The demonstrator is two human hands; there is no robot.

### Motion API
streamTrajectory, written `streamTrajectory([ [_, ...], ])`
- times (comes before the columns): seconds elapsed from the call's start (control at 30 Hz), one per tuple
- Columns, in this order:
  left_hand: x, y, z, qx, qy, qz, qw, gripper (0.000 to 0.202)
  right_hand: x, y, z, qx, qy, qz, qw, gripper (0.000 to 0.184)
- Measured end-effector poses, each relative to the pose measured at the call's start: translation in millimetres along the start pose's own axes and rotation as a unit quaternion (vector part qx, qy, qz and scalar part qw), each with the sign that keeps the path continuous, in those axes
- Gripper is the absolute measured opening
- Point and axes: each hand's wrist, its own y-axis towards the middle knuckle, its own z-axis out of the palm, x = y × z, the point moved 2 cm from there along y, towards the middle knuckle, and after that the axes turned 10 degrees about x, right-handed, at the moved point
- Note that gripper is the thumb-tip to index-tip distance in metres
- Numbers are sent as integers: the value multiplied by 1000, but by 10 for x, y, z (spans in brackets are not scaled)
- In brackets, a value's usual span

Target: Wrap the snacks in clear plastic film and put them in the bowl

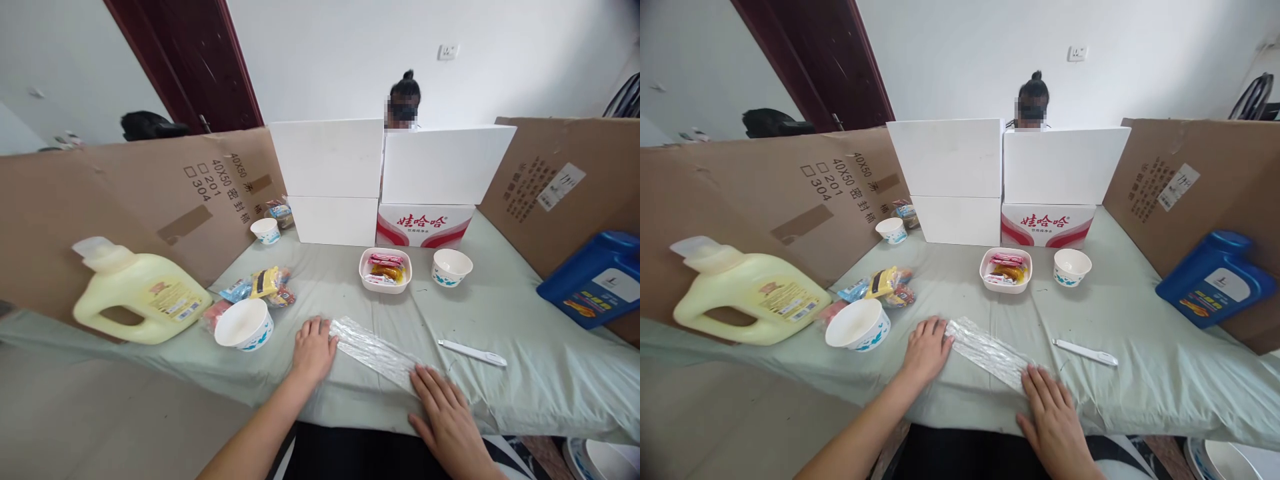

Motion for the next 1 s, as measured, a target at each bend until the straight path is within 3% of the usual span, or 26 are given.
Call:
streamTrajectory([
  [0.07,-223,-74,-40,-10,-12,34,999,25,-49,-105,-52,-28,11,11,999,47],
  [0.17,-702,-248,-21,13,-67,167,984,17,-138,-194,-123,-53,38,22,998,26],
  [0.27,-1011,-404,69,36,-127,291,948,38,-182,-254,-281,-36,74,-15,996,15],
  [0.33,-1057,-471,136,43,-160,361,918,56,-169,-284,-458,-17,109,-56,992,17],
  [0.43,-989,-532,194,54,-214,423,879,44,-138,-264,-764,34,203,-96,974,15],
  [0.53,-927,-574,175,65,-284,429,855,28,-176,-71,-973,129,336,-63,931,15],
  [0.6,-921,-594,152,77,-342,402,846,33,-244,187,-1000,187,410,-29,892,18],
  [0.7,-932,-616,168,85,-404,356,838,61,-358,728,-845,238,450,-2,861,22],
  [0.83,-927,-636,263,78,-412,342,841,90,-406,1397,-387,280,391,26,876,17],
  [0.93,-913,-632,284,80,-396,332,852,86,-344,1607,-95,266,349,48,897,12],
  [1.0,-913,-623,263,96,-389,333,854,66,-289,1605,7,246,321,63,913,10],
])
